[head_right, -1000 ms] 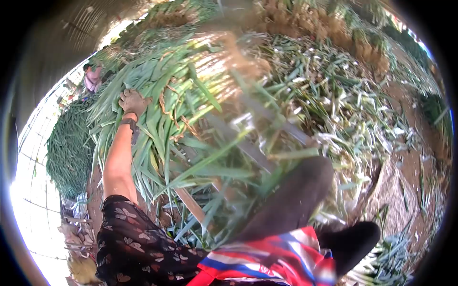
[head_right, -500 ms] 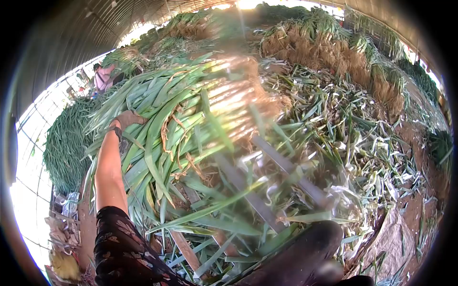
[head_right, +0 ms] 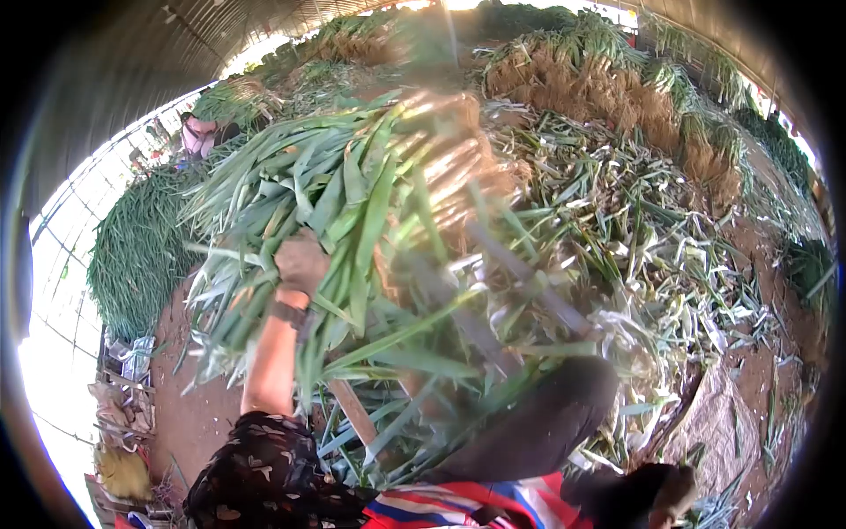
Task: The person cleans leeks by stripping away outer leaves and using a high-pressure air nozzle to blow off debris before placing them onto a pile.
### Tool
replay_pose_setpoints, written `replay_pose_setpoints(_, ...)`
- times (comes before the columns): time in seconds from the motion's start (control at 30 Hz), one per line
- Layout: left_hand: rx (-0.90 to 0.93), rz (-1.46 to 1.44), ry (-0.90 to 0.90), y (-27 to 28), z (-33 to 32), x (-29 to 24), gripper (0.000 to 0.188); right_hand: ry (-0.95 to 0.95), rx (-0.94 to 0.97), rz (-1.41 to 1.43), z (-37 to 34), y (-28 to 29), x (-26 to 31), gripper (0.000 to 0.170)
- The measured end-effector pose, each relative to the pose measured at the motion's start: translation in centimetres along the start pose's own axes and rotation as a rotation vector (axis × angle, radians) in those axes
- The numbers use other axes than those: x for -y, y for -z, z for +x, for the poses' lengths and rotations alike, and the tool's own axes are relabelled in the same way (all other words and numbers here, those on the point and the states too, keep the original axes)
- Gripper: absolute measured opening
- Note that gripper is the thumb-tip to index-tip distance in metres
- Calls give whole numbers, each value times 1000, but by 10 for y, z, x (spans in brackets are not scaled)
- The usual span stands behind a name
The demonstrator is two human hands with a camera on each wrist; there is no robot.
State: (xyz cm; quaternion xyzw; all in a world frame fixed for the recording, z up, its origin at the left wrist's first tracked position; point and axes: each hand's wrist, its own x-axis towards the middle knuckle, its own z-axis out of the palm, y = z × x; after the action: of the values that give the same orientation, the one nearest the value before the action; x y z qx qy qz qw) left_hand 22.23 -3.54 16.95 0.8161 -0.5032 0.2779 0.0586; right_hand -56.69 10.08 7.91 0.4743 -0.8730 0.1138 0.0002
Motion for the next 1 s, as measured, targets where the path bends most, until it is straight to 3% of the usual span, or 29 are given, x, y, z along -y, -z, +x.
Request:
replay_pose_setpoints(0.07,-193,52,-131,-16,-45,-15,40,208,-93,69,-12,-9,32,11)
replay_pose_setpoints(0.13,-163,130,-124,-9,-96,-43,41,392,-44,133,-32,3,81,11)
replay_pose_setpoints(0.17,-208,136,-163,0,-126,-54,31,407,96,196,-38,-3,91,13)
replay_pose_setpoints(0.2,-260,141,-202,9,-155,-61,21,490,119,132,-43,-15,96,18)
replay_pose_setpoints(0.27,-56,-102,-245,19,-211,-63,21,619,389,98,-63,-2,129,27)
replay_pose_setpoints(0.33,70,-171,-181,-9,-280,-59,19,651,592,-48,-69,-25,133,36)
replay_pose_setpoints(0.4,180,3,-95,0,-311,-55,43,737,825,-266,-73,-40,143,41)
replay_pose_setpoints(0.43,235,94,-60,5,-322,-52,56,799,837,-177,-77,-61,136,40)
replay_pose_setpoints(0.47,259,92,-144,8,-332,-45,55,858,848,-88,-83,-79,128,40)
replay_pose_setpoints(0.5,280,85,-225,11,-340,-34,55,793,987,-266,-87,-77,141,35)
replay_pose_setpoints(0.53,424,11,-341,20,-332,-25,57,733,1063,-155,-87,-105,124,33)
replay_pose_setpoints(0.6,760,-183,-527,40,-317,-8,62,833,1065,-41,-86,-153,101,34)
replay_pose_setpoints(0.63,676,-271,-647,42,-313,-3,65,831,1052,-97,-88,-145,105,35)
replay_pose_setpoints(0.7,813,-696,-49,102,-283,-33,79,833,1011,-154,-90,-138,110,37)
replay_pose_setpoints(0.73,732,-638,-180,120,-273,-33,80,864,1030,-164,-90,-141,107,36)
replay_pose_setpoints(0.8,563,-528,-429,144,-260,-34,84,1076,853,-123,-95,-129,103,17)
replay_pose_setpoints(0.83,910,-389,-481,166,-239,-41,73,842,891,-46,-97,-128,106,21)
replay_pose_setpoints(0.9,1074,-974,-384,150,-224,-46,59,848,783,19,-97,-122,101,23)
replay_pose_setpoints(0.97,968,-1274,-375,166,-194,-65,32,799,715,4,-98,-86,113,28)
replay_pose_setpoints(1.0,919,-1177,-309,161,-182,-77,32,747,705,-43,-99,-58,127,30)
